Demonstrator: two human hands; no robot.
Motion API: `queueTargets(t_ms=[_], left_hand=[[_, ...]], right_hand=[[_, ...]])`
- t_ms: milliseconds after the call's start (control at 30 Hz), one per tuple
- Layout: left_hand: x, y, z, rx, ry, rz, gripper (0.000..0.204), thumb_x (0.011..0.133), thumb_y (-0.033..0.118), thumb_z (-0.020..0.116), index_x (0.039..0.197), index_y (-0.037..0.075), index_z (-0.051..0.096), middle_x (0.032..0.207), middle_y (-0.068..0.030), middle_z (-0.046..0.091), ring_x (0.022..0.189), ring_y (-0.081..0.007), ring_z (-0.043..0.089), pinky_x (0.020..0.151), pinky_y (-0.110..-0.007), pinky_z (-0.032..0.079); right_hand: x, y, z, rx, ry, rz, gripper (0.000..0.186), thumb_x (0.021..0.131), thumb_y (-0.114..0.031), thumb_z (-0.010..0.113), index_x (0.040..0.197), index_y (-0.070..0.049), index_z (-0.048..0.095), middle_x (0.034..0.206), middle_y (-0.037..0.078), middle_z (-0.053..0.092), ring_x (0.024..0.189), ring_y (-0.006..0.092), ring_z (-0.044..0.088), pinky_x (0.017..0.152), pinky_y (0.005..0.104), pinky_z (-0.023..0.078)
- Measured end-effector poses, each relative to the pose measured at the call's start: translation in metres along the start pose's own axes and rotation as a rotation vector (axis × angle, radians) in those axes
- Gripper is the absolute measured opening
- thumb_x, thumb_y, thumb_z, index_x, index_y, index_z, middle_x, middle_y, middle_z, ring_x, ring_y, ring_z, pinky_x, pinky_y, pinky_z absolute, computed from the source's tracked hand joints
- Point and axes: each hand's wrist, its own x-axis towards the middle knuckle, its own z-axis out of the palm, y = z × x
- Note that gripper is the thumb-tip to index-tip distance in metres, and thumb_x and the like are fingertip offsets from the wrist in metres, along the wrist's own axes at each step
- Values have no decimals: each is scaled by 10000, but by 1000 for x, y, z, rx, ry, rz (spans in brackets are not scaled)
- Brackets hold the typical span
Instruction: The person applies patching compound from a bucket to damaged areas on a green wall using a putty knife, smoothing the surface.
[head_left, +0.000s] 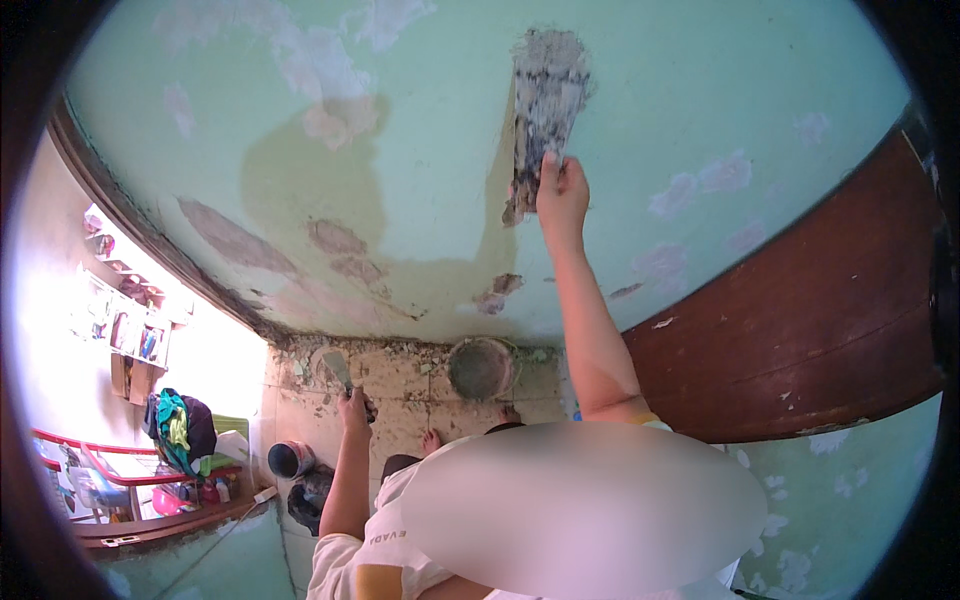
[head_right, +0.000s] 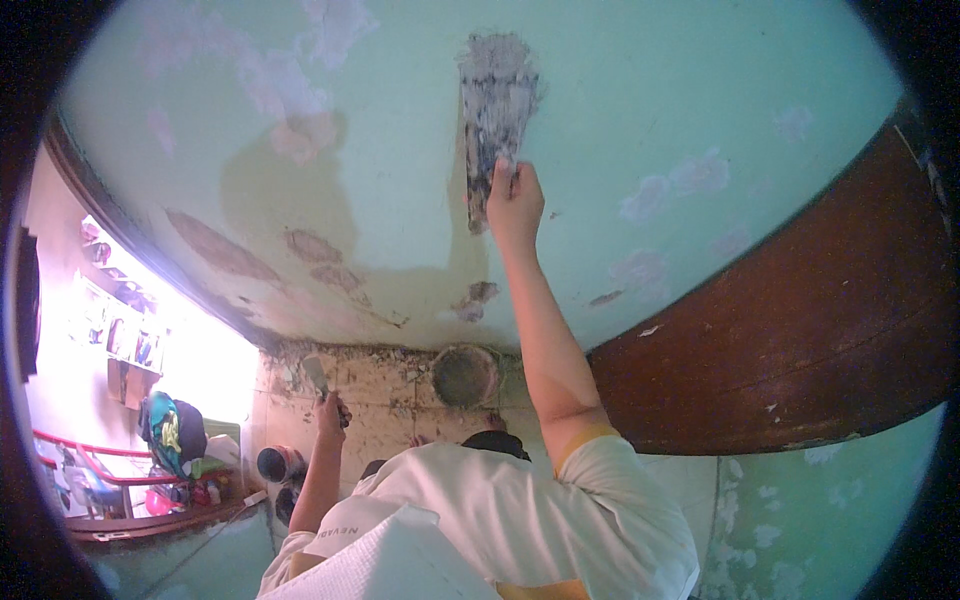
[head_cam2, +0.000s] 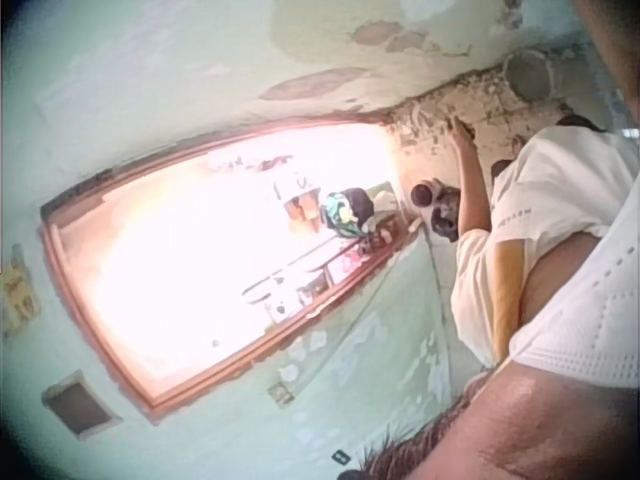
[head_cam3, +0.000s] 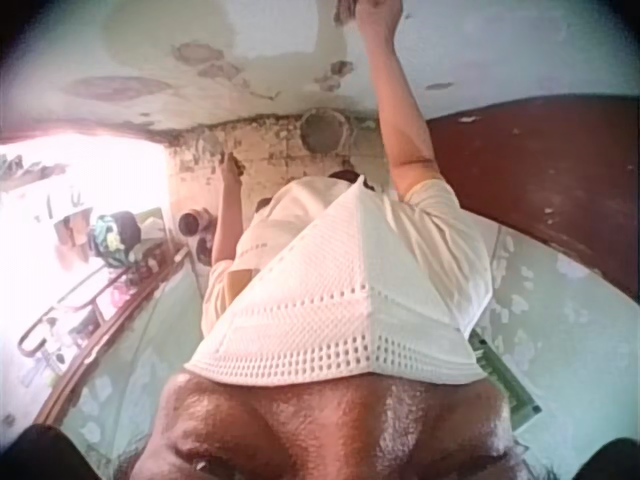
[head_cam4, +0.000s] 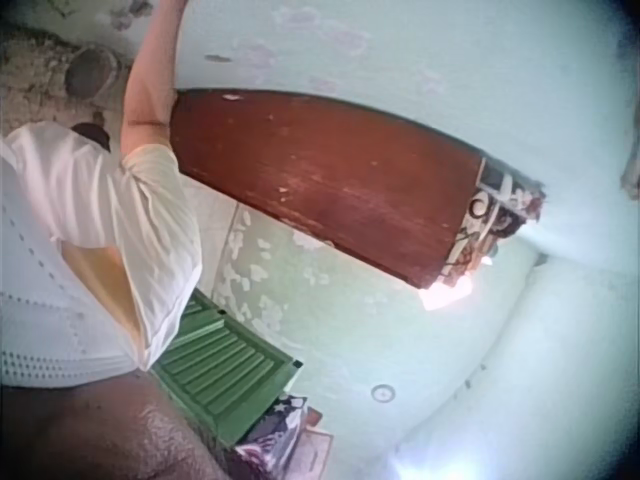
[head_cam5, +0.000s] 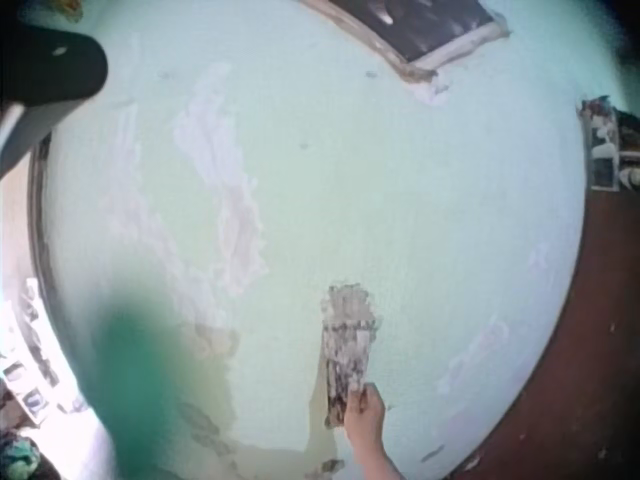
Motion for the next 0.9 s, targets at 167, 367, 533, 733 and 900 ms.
queueTargets(t_ms=[167, 367, 533, 733, 900], left_hand=[[0, 2, -8, 2, 2, 45, 134, 887, 151, 557, 845, 85, 448, 616, -33, 476, 441, -146, 474, 354, -295, 392], [11, 4, -8, 77, 18, 43, 136, 889, 165, 559, 859, 90, 449, 624, -28, 477, 443, -146, 477, 356, -298, 396], [16, 0, 4, 34, -25, 16, 142, 888, 169, 568, 864, 93, 451, 635, -26, 475, 438, -146, 481, 356, -296, 401], [1, 4, 1, 65, 15, 9, 142, 882, 154, 569, 861, 88, 446, 635, -31, 470, 432, -148, 478, 351, -294, 399], [6, 0, -13, 40, 45, 14, 143, 881, 146, 570, 858, 88, 442, 630, -33, 464, 430, -146, 473, 348, -291, 395]], right_hand=[[-31, 14, -11, 45, -16, 12, 336, 997, -319, 498, 907, 5, 496, 663, 33, 519, 590, 93, 442, 559, 260, 375], [25, -31, 4, 193, -8, -62, 325, 996, -313, 498, 908, 0, 503, 648, 46, 521, 585, 112, 461, 559, 288, 396], [0, 30, 1, -107, 11, 8, 371, 980, -366, 511, 871, -13, 493, 642, 82, 522, 575, 155, 473, 559, 334, 406], [-85, 95, -6, -162, -80, 138, 359, 994, -363, 481, 900, -16, 480, 604, 55, 452, 542, 157, 420, 527, 328, 373], [-105, 97, -17, 24, -99, 145, 317, 1012, -331, 456, 903, -33, 452, 656, 15, 403, 609, 109, 373, 559, 283, 349]])
